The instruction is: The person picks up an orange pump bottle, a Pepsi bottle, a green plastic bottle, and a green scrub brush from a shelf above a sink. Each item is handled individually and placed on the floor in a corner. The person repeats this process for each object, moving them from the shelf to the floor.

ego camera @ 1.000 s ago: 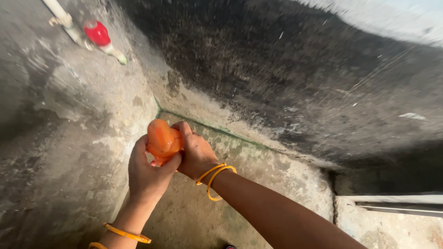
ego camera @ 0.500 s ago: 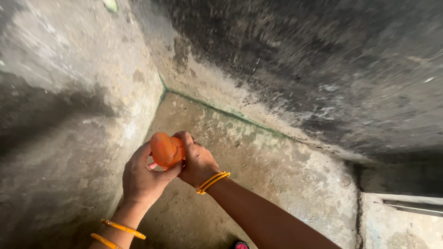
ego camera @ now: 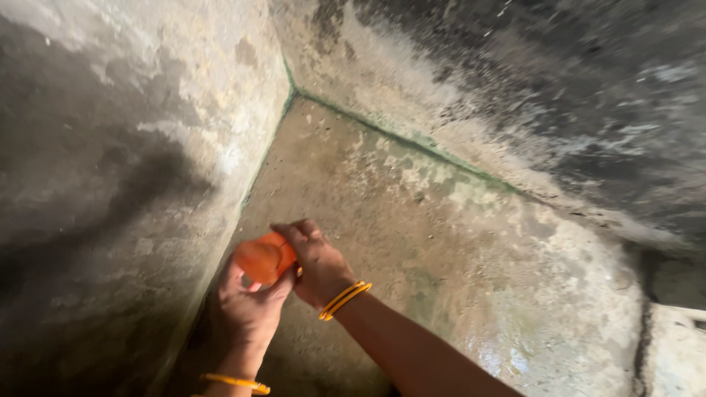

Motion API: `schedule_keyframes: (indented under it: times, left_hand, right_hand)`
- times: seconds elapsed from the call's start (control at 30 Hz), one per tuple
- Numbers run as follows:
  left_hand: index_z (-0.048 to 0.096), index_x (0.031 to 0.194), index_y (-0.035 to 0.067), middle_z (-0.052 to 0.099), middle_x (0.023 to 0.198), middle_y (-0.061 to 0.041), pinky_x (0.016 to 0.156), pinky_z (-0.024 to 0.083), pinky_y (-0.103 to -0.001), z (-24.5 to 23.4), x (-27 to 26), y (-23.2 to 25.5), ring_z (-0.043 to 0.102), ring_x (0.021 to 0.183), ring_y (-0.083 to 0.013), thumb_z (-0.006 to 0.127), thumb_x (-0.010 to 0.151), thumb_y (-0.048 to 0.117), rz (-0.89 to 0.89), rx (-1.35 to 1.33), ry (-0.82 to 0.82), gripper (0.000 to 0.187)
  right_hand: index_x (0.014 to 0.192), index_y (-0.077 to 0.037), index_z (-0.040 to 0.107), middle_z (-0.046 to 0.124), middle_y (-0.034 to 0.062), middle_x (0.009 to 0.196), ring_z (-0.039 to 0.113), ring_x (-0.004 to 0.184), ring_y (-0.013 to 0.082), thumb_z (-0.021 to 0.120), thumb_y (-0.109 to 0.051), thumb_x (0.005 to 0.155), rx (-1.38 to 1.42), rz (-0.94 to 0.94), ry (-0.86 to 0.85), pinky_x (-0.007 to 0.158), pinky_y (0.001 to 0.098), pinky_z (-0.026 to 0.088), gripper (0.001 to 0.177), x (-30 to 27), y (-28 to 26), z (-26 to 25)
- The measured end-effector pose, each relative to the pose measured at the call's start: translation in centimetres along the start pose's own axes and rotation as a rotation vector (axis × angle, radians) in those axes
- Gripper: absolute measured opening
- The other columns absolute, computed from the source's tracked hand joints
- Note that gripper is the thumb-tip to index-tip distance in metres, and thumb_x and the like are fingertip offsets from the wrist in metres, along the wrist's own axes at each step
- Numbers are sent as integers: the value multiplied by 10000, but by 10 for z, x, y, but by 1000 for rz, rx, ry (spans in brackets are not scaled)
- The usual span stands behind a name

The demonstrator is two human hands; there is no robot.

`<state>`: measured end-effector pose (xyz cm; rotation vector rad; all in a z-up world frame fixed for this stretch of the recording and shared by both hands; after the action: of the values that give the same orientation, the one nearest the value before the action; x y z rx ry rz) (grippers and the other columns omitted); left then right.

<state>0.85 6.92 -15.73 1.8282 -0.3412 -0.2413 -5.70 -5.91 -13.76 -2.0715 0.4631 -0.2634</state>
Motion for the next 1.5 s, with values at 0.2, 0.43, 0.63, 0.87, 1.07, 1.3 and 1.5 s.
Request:
schedule_keyframes:
  times: [0.2,0.43,0.63,0.87,1.07,1.3,1.5]
  left_hand:
    - [688,1102,85,729,1064,-14,833,591,-363,-54,-15,-85,680,994,-140,925,674,122,-101,65,190,490]
    - [698,1188,34,749,1150,-70,931,554,-342,-100,-10,-133,704,1047,-171,944,702,159,-216,318,269,559]
    - [665,1207,24,735,1184,-70,926,562,-345,-114,6,-157,704,1075,-169,945,692,186,-320,315,386,607]
    - [625,1250,25,690,1234,-49,950,557,-335,-119,32,-190,664,1112,-165,957,718,151,-273,221,395,639]
    - [588,1269,43,659,1263,-45,968,569,-320,-118,35,-199,658,1120,-153,948,696,140,-359,141,450,683]
    - [589,1280,35,667,1270,-48,985,560,-315,-119,37,-213,668,1147,-162,939,723,148,-407,144,411,667]
    - [592,1298,44,668,1261,-56,984,533,-342,-117,32,-225,656,1133,-185,971,680,194,-424,298,421,740]
  right_hand:
    - [1488,-189,471,575,93,1420,621,1206,328,679,-90,849,22,-3,-139,944,437,550,679,-4,8,83]
    - [1540,-196,376,478,129,1486,533,1267,399,692,-56,825,96,318,-307,1020,480,477,794,1,21,160]
    - [1473,-107,460,538,209,1411,561,1278,400,643,-31,830,303,313,-197,1042,438,505,673,1,45,227]
    - [1491,-54,437,538,231,1416,540,1290,415,598,39,791,327,132,-166,1058,448,476,724,9,74,268]
    - [1541,-74,419,577,239,1411,573,1280,410,566,13,860,384,227,-203,1058,447,481,702,6,69,272]
    - [1547,-90,385,595,255,1356,582,1252,410,590,22,821,382,282,-315,1006,452,499,763,14,67,268]
    - [1567,-98,354,616,249,1328,623,1213,384,580,14,811,389,362,-389,989,436,514,797,9,77,277]
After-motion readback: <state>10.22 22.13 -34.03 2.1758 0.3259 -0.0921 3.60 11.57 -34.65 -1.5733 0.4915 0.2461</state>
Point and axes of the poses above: each hand's wrist, its own x-axis towards the middle knuckle, its own z-axis out of the palm, y = z × x, the point moved 3 cm from there along x, towards the middle knuckle
